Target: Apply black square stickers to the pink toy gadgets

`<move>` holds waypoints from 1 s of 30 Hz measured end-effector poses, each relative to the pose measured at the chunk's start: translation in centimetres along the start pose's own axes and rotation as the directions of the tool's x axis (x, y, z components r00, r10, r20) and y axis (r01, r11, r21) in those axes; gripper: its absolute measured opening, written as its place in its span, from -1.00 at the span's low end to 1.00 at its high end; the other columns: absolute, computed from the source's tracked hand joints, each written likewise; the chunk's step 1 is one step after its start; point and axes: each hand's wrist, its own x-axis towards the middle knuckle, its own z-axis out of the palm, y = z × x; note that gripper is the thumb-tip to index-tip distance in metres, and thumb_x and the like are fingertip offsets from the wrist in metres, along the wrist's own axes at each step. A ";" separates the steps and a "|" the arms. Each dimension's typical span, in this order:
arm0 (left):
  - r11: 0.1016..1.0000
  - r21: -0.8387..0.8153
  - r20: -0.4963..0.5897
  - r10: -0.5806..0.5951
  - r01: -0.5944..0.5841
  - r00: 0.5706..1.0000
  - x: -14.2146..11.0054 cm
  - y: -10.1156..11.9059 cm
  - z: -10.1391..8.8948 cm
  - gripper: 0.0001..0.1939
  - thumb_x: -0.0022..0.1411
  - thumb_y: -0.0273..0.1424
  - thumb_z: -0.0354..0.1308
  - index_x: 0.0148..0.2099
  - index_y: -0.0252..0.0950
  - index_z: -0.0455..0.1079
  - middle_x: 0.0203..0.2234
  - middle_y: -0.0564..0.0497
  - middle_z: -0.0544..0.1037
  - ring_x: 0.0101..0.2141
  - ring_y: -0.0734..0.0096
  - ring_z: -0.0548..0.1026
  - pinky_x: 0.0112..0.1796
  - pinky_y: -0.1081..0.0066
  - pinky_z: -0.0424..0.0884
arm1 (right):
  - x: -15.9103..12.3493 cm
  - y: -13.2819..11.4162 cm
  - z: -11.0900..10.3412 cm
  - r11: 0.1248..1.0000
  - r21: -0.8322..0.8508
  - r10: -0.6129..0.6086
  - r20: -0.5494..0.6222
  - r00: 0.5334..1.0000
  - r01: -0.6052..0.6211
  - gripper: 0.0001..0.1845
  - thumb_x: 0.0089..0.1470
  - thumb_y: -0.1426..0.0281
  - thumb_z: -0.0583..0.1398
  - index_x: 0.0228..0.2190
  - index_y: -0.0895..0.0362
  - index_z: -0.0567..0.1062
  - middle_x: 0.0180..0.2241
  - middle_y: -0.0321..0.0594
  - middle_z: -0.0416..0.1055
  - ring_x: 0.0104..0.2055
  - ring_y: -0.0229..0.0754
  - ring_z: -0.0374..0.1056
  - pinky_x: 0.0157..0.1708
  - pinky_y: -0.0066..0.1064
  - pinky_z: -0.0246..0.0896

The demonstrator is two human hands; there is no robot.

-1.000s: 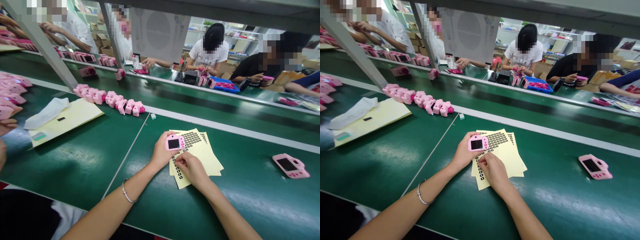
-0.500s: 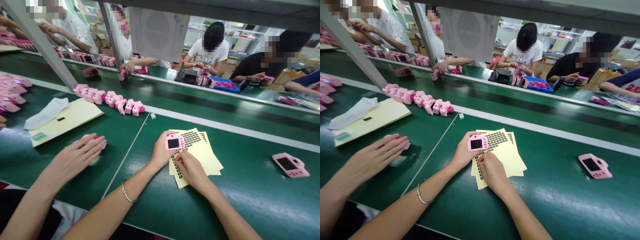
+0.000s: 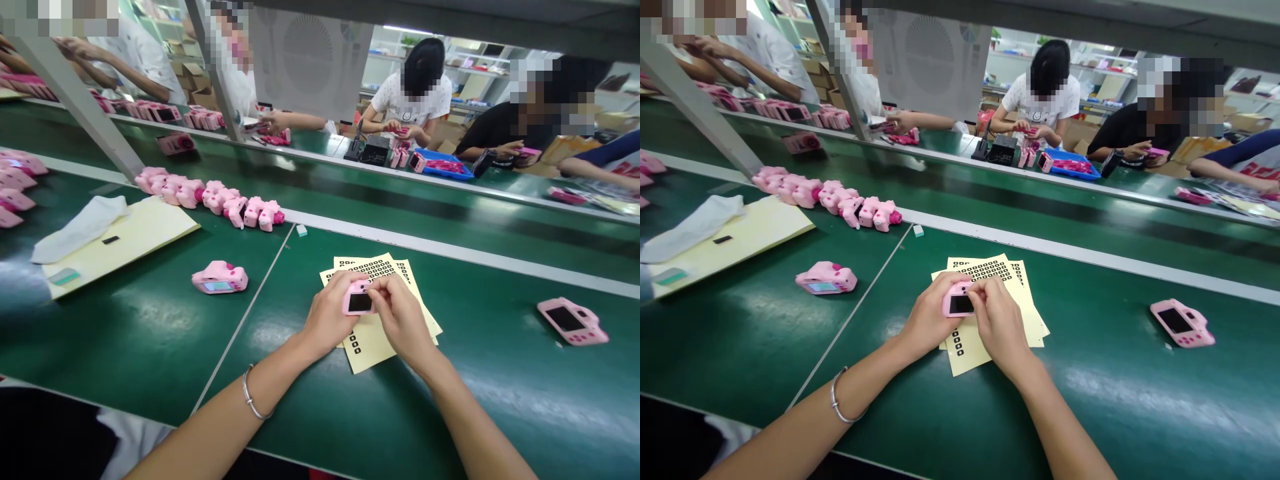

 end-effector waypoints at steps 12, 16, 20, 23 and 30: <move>0.999 0.014 0.073 0.032 -0.033 0.997 -0.1 -0.1 0.2 -0.55 0.14 -0.51 0.15 0.06 -0.05 0.27 -0.01 0.14 0.41 -0.02 0.51 0.40 -0.03 0.47 0.35 | -0.1 0.4 0.0 0.999 -0.039 0.018 0.022 1.000 -0.017 -0.85 0.27 0.33 0.00 -0.29 0.11 0.31 -0.31 -0.22 0.29 -0.30 -0.26 0.26 -0.36 -0.43 0.10; 0.999 0.017 0.076 0.029 -0.031 0.997 -0.1 -0.2 0.3 -0.55 0.13 -0.53 0.15 0.05 -0.05 0.26 -0.02 0.14 0.41 -0.03 0.52 0.41 -0.05 0.48 0.35 | 0.0 0.5 -0.3 0.997 -0.079 -0.015 0.048 0.999 0.019 -0.86 0.27 0.34 -0.01 -0.28 0.11 0.31 -0.28 -0.23 0.29 -0.32 -0.28 0.25 -0.37 -0.44 0.08; 1.000 0.011 0.088 0.027 -0.028 0.996 0.0 -0.2 0.2 -0.53 0.12 -0.55 0.15 0.05 -0.05 0.27 -0.02 0.13 0.41 -0.02 0.51 0.41 -0.04 0.48 0.35 | 0.0 0.7 -0.5 0.993 -0.106 -0.038 0.066 0.997 0.045 -0.87 0.27 0.36 -0.02 -0.27 0.10 0.30 -0.27 -0.25 0.29 -0.34 -0.30 0.24 -0.39 -0.45 0.07; 1.000 0.007 0.102 0.029 -0.029 0.994 0.0 -0.2 0.1 -0.53 0.11 -0.56 0.15 0.05 -0.07 0.28 -0.02 0.10 0.41 -0.03 0.48 0.41 -0.04 0.46 0.36 | 0.0 0.8 -0.5 0.991 -0.117 -0.058 0.079 0.995 0.067 -0.87 0.28 0.36 -0.02 -0.27 0.09 0.29 -0.27 -0.25 0.29 -0.34 -0.30 0.24 -0.39 -0.46 0.07; 0.999 0.013 0.097 0.037 -0.039 0.995 -0.1 0.0 0.2 -0.60 0.16 -0.53 0.12 0.05 -0.12 0.30 -0.03 0.05 0.43 -0.04 0.44 0.42 -0.04 0.41 0.37 | 0.0 0.5 -0.4 0.967 -0.235 -0.092 0.051 0.994 0.101 -0.84 0.28 0.35 -0.03 -0.27 0.12 0.31 -0.27 -0.20 0.33 -0.37 -0.28 0.25 -0.40 -0.45 0.07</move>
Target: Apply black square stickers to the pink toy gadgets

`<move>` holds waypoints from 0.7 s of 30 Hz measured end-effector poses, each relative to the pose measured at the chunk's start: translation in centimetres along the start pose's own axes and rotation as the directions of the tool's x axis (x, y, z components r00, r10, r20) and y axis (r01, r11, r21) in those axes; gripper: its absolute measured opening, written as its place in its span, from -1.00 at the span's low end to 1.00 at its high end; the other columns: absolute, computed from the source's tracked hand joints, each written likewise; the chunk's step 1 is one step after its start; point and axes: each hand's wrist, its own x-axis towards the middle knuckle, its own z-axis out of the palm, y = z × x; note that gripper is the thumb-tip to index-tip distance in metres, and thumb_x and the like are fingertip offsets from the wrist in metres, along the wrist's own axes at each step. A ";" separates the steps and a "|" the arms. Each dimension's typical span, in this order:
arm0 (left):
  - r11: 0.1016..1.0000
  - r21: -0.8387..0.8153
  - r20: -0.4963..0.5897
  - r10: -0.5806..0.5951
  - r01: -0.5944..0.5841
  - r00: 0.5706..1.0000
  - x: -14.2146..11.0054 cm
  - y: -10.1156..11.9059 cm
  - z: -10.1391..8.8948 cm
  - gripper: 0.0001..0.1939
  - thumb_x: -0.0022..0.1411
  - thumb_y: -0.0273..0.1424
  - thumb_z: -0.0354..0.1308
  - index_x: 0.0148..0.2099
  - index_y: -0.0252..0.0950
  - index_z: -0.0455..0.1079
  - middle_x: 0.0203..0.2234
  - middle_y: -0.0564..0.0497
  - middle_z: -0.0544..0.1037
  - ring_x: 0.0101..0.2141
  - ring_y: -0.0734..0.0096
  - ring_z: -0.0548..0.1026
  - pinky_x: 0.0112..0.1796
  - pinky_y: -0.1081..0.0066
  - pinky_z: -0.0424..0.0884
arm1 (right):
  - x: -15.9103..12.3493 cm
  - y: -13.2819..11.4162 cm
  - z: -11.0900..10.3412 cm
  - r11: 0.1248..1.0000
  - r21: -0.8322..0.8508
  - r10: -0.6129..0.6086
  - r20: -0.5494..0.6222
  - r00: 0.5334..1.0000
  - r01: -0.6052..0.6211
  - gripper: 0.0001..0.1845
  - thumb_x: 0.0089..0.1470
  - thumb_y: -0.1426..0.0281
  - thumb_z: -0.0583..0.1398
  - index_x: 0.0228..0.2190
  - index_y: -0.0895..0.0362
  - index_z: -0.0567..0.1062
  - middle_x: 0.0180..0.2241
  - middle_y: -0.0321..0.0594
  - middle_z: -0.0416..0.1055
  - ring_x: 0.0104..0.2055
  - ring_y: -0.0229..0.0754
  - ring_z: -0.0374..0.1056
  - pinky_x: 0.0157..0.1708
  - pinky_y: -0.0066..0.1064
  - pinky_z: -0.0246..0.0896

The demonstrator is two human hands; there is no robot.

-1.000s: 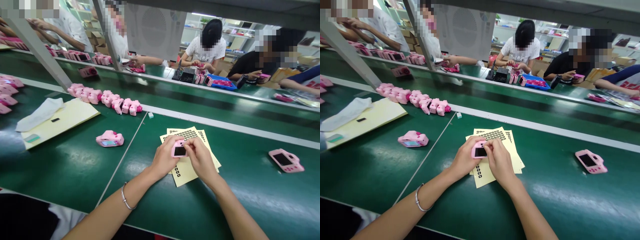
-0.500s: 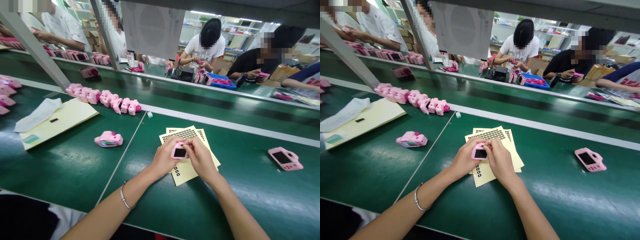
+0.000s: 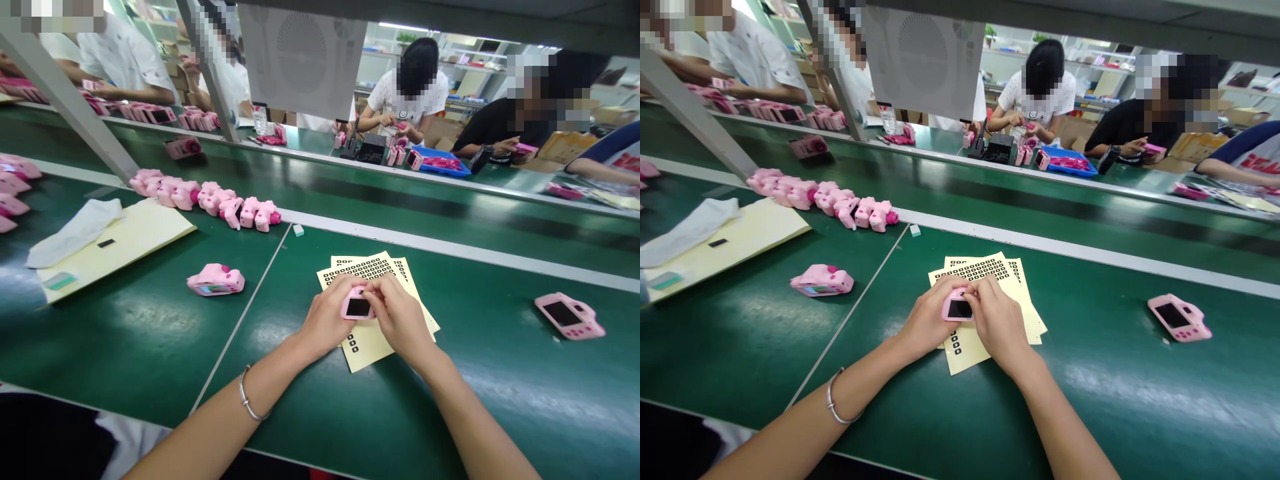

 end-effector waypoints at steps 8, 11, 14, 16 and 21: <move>0.999 0.035 -0.026 0.008 -0.007 1.000 -0.2 0.3 -0.1 -0.62 0.19 -0.52 0.10 0.05 -0.11 0.30 0.01 0.05 0.41 0.01 0.45 0.41 -0.06 0.42 0.38 | -0.3 -0.2 0.7 0.979 0.168 0.133 -0.107 0.985 -0.114 -0.84 0.21 0.28 0.10 -0.30 0.12 0.36 -0.31 -0.23 0.35 -0.37 -0.31 0.28 -0.39 -0.45 0.16; 0.999 -0.009 -0.020 0.035 -0.035 0.999 -0.1 0.3 -0.2 -0.60 0.17 -0.51 0.14 0.05 -0.11 0.30 0.01 0.04 0.41 0.03 0.43 0.39 -0.01 0.40 0.37 | -0.1 0.2 0.3 0.907 0.334 0.302 -0.085 0.950 -0.258 -0.69 0.07 0.18 0.23 -0.25 0.12 0.33 -0.29 -0.26 0.33 -0.45 -0.36 0.23 -0.45 -0.46 0.18; 0.979 -0.199 0.035 0.050 -0.042 0.998 0.2 0.4 -0.4 -0.44 0.00 -0.47 0.33 0.06 -0.16 0.29 0.00 0.01 0.40 0.03 0.36 0.38 0.04 0.36 0.37 | 0.2 0.6 -0.2 0.842 0.427 0.341 0.055 0.938 -0.331 -0.63 0.03 0.12 0.25 -0.28 0.13 0.35 -0.26 -0.25 0.34 -0.45 -0.37 0.22 -0.45 -0.48 0.19; 0.935 -0.351 0.091 -0.015 0.046 0.996 0.6 0.5 -0.6 -0.45 -0.01 -0.36 0.36 0.04 -0.20 0.30 -0.05 -0.02 0.43 -0.05 0.37 0.43 -0.03 0.40 0.43 | 0.2 0.8 -0.4 0.804 0.482 0.321 0.140 0.937 -0.348 -0.63 0.07 0.08 0.21 -0.29 0.14 0.38 -0.28 -0.24 0.35 -0.44 -0.36 0.22 -0.48 -0.49 0.19; 0.833 -0.473 0.202 -0.212 0.285 0.956 1.0 0.6 -1.1 -0.63 0.26 -0.12 0.04 0.00 -0.20 0.36 -0.10 -0.03 0.42 -0.34 0.52 0.45 -0.49 0.59 0.44 | -0.2 1.3 -0.1 0.717 0.587 0.304 0.222 0.926 -0.376 -0.58 0.07 0.03 0.20 -0.25 0.12 0.38 -0.36 -0.25 0.36 -0.47 -0.35 0.23 -0.56 -0.52 0.16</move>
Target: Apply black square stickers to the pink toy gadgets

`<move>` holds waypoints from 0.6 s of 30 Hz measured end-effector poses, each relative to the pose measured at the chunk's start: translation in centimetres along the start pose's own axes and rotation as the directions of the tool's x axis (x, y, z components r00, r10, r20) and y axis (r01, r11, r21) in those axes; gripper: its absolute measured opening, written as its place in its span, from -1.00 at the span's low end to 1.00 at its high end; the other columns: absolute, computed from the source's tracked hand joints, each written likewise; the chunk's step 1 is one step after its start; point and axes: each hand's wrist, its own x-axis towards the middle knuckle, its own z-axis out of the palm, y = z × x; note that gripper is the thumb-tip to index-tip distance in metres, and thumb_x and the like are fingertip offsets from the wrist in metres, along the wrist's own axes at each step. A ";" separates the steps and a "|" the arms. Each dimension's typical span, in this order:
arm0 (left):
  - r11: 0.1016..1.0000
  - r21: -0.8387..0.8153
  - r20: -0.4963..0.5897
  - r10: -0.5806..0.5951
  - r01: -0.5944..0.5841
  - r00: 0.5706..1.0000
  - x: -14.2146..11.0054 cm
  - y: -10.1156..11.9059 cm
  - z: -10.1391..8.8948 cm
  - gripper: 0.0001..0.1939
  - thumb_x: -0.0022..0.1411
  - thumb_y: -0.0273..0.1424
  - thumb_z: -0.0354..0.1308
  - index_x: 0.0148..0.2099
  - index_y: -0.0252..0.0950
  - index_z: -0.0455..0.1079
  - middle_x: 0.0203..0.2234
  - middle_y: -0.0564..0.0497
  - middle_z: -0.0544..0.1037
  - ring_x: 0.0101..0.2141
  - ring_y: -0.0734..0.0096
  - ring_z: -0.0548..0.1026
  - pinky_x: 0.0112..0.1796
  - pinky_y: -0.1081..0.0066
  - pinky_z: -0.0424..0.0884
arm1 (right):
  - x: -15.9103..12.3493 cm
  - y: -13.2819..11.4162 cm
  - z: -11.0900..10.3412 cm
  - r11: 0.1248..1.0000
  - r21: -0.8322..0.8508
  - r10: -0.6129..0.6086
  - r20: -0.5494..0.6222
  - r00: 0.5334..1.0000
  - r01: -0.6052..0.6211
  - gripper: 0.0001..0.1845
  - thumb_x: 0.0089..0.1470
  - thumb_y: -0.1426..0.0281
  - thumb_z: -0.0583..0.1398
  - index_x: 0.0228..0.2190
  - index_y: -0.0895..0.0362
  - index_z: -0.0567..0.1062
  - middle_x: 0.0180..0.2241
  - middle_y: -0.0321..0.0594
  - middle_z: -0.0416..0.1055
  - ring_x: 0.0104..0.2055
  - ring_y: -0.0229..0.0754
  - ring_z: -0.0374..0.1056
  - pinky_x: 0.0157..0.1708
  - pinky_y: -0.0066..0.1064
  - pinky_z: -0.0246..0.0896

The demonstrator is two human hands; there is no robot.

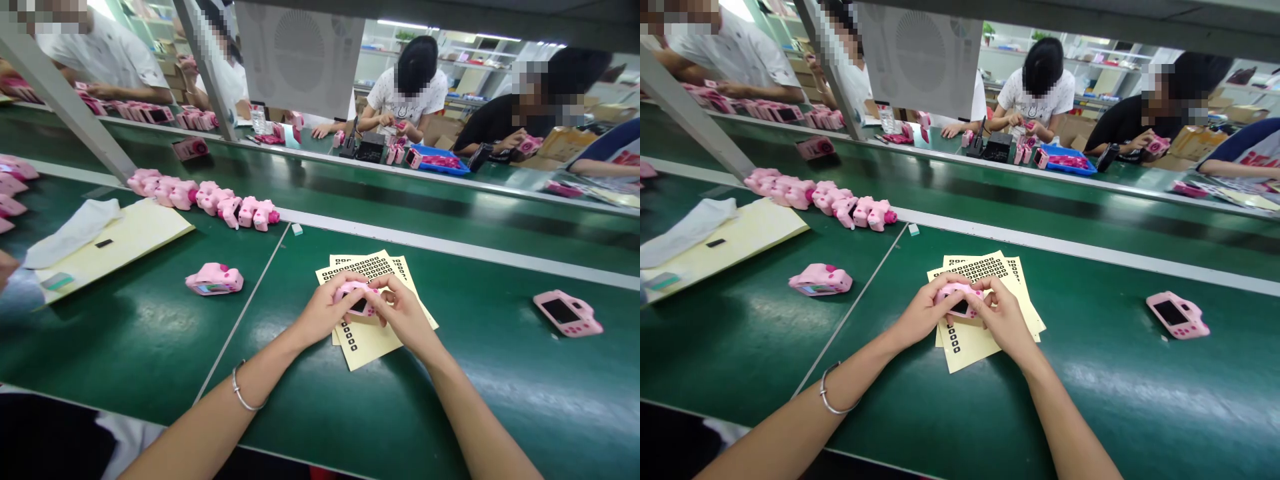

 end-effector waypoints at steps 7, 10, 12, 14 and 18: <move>0.994 -0.104 -0.028 -0.028 0.025 0.999 -0.3 -0.7 0.1 -0.61 0.25 -0.11 0.03 0.01 -0.19 0.37 -0.13 -0.04 0.42 -0.39 0.51 0.43 -0.61 0.62 0.38 | 0.0 0.5 0.3 0.998 0.057 0.026 0.006 1.000 -0.027 -0.59 0.06 0.04 0.21 -0.25 0.11 0.35 -0.55 -0.34 0.28 -0.57 -0.35 0.18 -0.64 -0.53 0.11; 0.986 -0.164 -0.060 -0.052 0.041 0.997 -0.3 -0.8 0.2 -0.63 0.24 -0.12 0.04 -0.01 -0.21 0.38 -0.17 -0.05 0.43 -0.37 0.46 0.45 -0.62 0.60 0.40 | -0.1 0.5 0.5 0.997 0.075 0.032 0.008 0.999 -0.033 -0.60 0.08 0.04 0.20 -0.25 0.11 0.35 -0.57 -0.35 0.27 -0.59 -0.35 0.17 -0.65 -0.53 0.08; 0.977 -0.205 -0.058 -0.075 0.062 0.995 -0.3 -0.8 0.3 -0.64 0.24 -0.14 0.05 -0.01 -0.22 0.38 -0.20 -0.04 0.42 -0.36 0.41 0.46 -0.61 0.56 0.43 | -0.1 0.6 0.6 0.996 0.079 0.033 0.006 0.999 -0.033 -0.60 0.08 0.03 0.19 -0.26 0.11 0.35 -0.58 -0.35 0.28 -0.59 -0.35 0.17 -0.65 -0.54 0.07; 0.966 -0.244 -0.043 -0.097 0.084 0.994 -0.3 -0.7 0.3 -0.64 0.23 -0.16 0.05 -0.02 -0.23 0.37 -0.22 -0.04 0.41 -0.36 0.39 0.48 -0.60 0.53 0.45 | -0.1 0.6 0.6 0.995 0.086 0.040 0.000 0.999 -0.039 -0.59 0.08 0.03 0.19 -0.27 0.11 0.35 -0.58 -0.35 0.27 -0.59 -0.36 0.16 -0.65 -0.55 0.05; 0.966 -0.239 -0.043 -0.110 0.097 0.993 -0.1 -0.3 0.3 -0.67 0.24 -0.18 0.04 -0.03 -0.23 0.36 -0.23 -0.02 0.42 -0.36 0.42 0.47 -0.56 0.54 0.44 | -0.1 0.7 0.6 0.994 0.089 0.069 -0.004 0.998 -0.069 -0.57 0.06 0.00 0.20 -0.27 0.11 0.34 -0.59 -0.35 0.29 -0.60 -0.35 0.16 -0.66 -0.54 0.03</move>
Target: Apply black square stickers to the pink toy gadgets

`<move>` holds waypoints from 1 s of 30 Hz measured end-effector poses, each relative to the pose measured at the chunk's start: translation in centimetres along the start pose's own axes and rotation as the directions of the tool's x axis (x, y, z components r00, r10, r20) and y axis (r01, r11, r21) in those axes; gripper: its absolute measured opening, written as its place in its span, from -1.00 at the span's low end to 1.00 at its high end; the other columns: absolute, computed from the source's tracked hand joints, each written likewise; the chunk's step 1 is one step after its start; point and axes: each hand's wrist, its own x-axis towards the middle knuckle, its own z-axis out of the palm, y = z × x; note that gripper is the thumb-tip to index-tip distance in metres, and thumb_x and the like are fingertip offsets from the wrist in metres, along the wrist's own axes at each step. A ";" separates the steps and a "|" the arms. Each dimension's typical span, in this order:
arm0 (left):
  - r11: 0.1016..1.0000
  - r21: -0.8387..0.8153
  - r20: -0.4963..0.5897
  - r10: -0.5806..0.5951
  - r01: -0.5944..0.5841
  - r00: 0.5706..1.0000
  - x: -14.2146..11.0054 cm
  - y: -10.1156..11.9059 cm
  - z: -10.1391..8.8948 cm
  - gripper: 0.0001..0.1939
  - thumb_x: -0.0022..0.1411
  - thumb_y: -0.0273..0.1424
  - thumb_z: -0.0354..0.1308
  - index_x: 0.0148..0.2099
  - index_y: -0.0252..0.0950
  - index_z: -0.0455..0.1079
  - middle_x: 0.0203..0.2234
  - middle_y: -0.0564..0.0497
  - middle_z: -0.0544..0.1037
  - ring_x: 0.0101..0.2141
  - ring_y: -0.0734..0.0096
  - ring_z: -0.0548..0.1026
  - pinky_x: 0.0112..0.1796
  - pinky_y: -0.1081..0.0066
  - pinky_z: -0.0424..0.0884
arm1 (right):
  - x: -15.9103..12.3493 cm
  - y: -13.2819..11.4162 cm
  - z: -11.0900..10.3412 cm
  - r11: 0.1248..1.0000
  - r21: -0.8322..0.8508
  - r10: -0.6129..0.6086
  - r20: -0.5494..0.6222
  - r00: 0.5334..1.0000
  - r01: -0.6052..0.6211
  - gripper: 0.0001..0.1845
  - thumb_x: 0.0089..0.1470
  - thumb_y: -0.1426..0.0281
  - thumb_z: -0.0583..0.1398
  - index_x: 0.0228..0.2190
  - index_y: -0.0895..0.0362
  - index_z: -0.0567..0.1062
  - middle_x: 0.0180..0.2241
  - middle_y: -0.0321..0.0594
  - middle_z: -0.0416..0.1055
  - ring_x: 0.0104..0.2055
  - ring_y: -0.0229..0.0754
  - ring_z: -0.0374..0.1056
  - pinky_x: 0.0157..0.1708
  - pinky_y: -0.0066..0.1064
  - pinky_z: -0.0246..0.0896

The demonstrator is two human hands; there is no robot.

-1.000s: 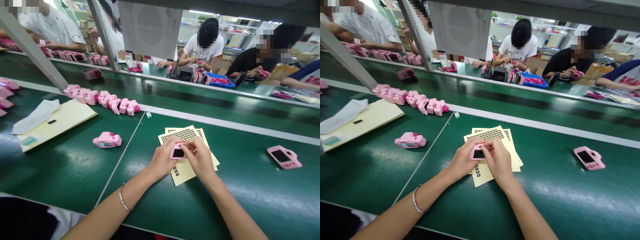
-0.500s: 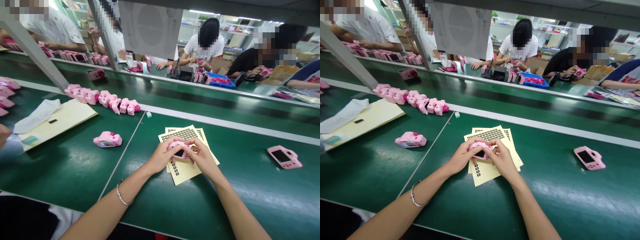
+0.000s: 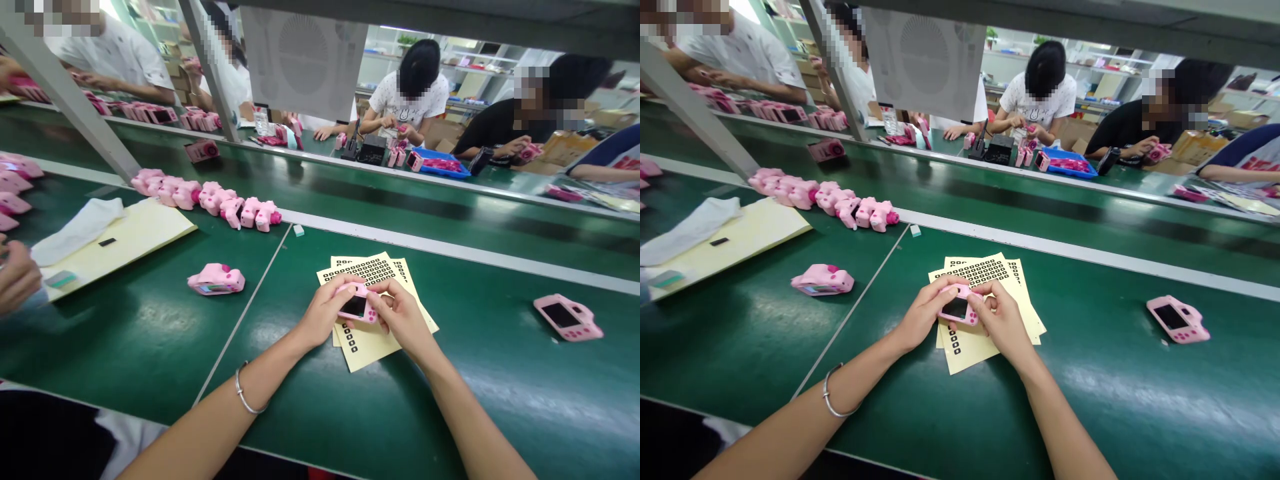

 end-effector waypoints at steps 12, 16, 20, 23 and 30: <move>0.988 0.128 -0.005 0.082 -0.081 0.997 0.1 0.6 -0.4 -0.80 0.11 -0.32 0.25 -0.22 -0.31 0.45 -0.27 0.03 0.50 -0.25 0.50 0.43 -0.21 0.52 0.35 | -0.6 0.2 -0.1 0.989 -0.063 -0.133 0.004 0.991 0.133 -0.64 0.07 0.10 0.22 -0.26 0.12 0.36 -0.38 -0.26 0.33 -0.50 -0.37 0.21 -0.63 -0.55 0.10; 0.989 0.118 -0.011 0.090 -0.088 0.996 0.1 0.5 -0.3 -0.80 0.16 -0.32 0.19 -0.18 -0.30 0.46 -0.26 0.03 0.50 -0.25 0.51 0.42 -0.21 0.54 0.33 | -0.6 0.2 -0.1 0.997 -0.014 -0.081 0.025 0.996 0.081 -0.62 0.08 0.08 0.22 -0.26 0.12 0.34 -0.55 -0.36 0.26 -0.61 -0.39 0.13 -0.68 -0.56 0.03; 0.993 0.082 -0.027 0.092 -0.090 0.995 0.0 0.1 -0.3 -0.76 0.22 -0.30 0.10 -0.14 -0.31 0.46 -0.24 0.00 0.49 -0.25 0.48 0.44 -0.22 0.52 0.37 | -0.5 0.1 -0.1 0.999 0.041 -0.023 0.025 0.999 0.021 -0.59 0.07 0.04 0.20 -0.28 0.12 0.32 -0.61 -0.38 0.26 -0.65 -0.39 0.14 -0.70 -0.57 0.03; 0.999 0.029 0.012 0.013 -0.013 1.000 -0.2 0.0 -0.2 -0.67 0.27 -0.22 0.02 -0.01 -0.26 0.40 -0.16 -0.05 0.46 -0.27 0.44 0.47 -0.34 0.50 0.45 | -0.3 0.3 -0.2 0.998 0.056 0.007 0.009 1.000 -0.007 -0.56 0.05 0.01 0.21 -0.29 0.12 0.32 -0.62 -0.38 0.27 -0.67 -0.39 0.14 -0.71 -0.57 0.04; 0.851 0.501 -0.036 0.200 -0.155 0.979 -1.4 2.5 -2.5 -0.52 0.32 -0.15 -0.06 0.25 -0.04 0.16 0.20 -0.03 0.26 -0.14 0.38 0.47 -0.33 0.42 0.55 | 0.7 1.1 -2.9 0.995 -0.060 -0.086 -0.154 0.984 0.078 -0.55 0.06 0.02 0.20 -0.24 0.15 0.34 -0.53 -0.33 0.33 -0.62 -0.38 0.20 -0.64 -0.55 0.10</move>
